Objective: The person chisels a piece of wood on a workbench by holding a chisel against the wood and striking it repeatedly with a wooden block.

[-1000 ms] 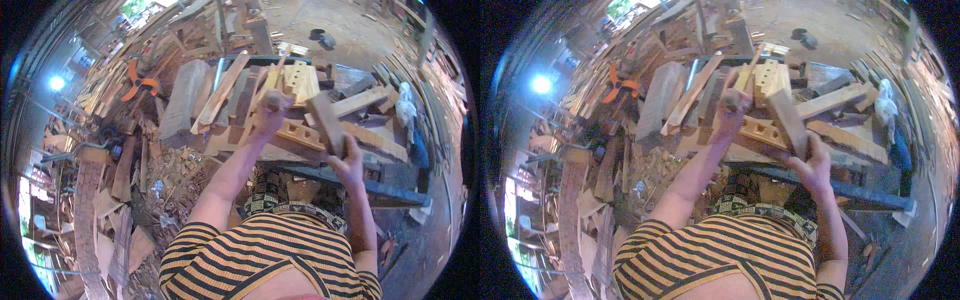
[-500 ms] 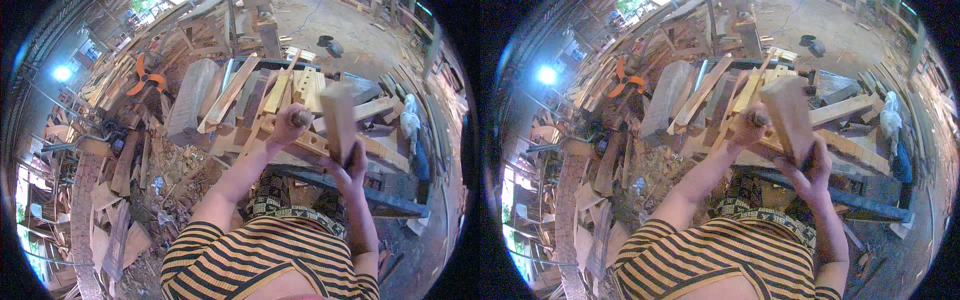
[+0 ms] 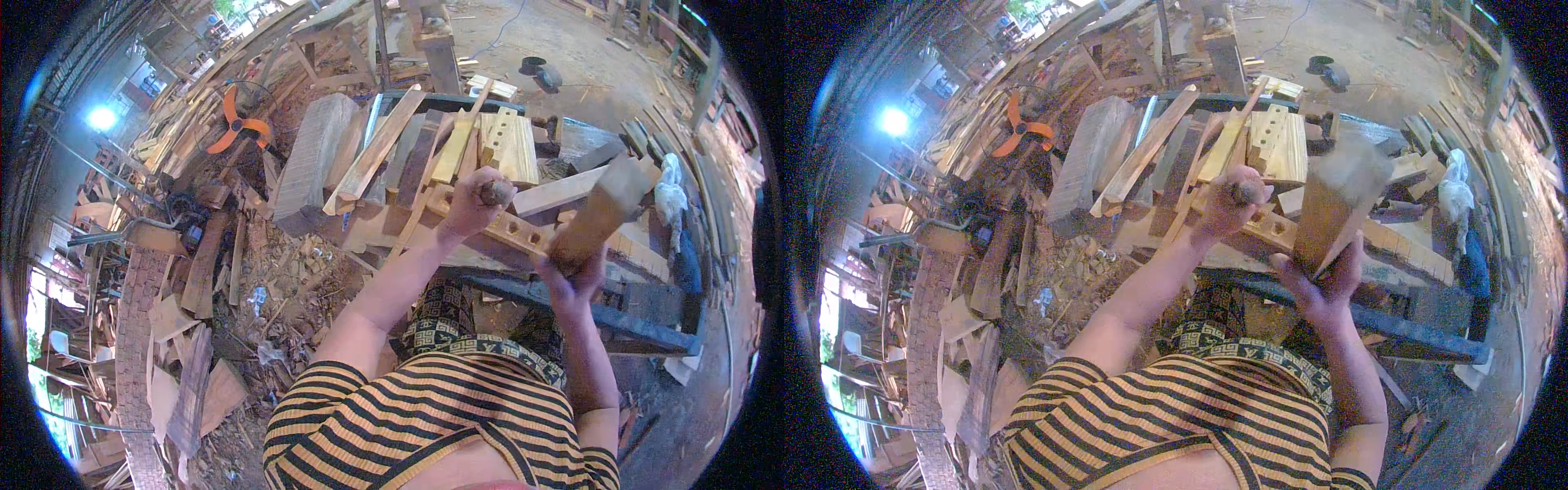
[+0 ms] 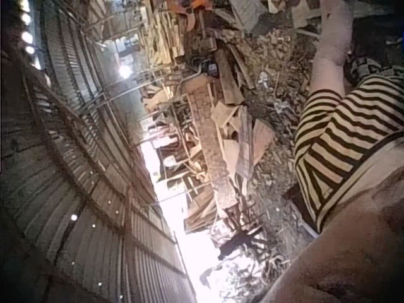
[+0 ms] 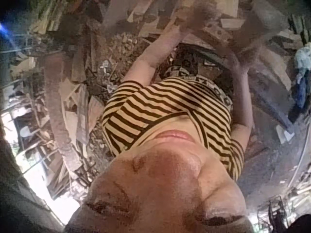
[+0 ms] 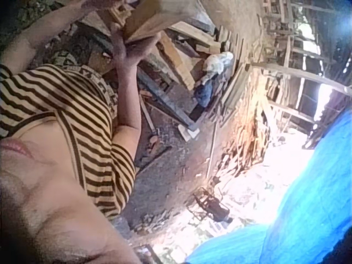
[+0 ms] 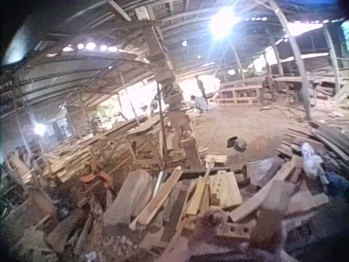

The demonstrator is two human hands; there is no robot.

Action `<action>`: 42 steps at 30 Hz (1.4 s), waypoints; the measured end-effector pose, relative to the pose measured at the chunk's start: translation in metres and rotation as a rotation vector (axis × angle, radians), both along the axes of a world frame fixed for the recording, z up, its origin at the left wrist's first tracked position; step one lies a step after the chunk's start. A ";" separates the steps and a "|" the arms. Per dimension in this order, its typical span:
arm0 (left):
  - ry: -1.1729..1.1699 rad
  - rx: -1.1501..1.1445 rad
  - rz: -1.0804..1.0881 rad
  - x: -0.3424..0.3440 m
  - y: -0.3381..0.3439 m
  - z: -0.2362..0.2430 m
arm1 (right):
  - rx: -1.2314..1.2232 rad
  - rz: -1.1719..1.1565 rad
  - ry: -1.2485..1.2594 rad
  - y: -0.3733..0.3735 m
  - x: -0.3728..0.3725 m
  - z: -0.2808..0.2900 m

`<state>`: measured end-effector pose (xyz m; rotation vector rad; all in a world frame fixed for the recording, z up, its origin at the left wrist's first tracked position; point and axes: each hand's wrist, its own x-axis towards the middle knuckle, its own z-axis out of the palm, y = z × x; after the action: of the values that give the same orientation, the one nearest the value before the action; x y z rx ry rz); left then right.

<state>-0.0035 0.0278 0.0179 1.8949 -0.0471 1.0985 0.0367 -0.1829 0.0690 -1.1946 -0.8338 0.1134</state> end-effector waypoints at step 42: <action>0.112 0.206 -0.020 0.010 0.007 -0.012 | -0.447 0.108 -0.268 0.006 0.014 -0.035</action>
<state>0.0070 0.0347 0.0057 2.1326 -0.1197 1.0039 0.0511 -0.1774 0.0335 -1.6064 -1.1471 0.2411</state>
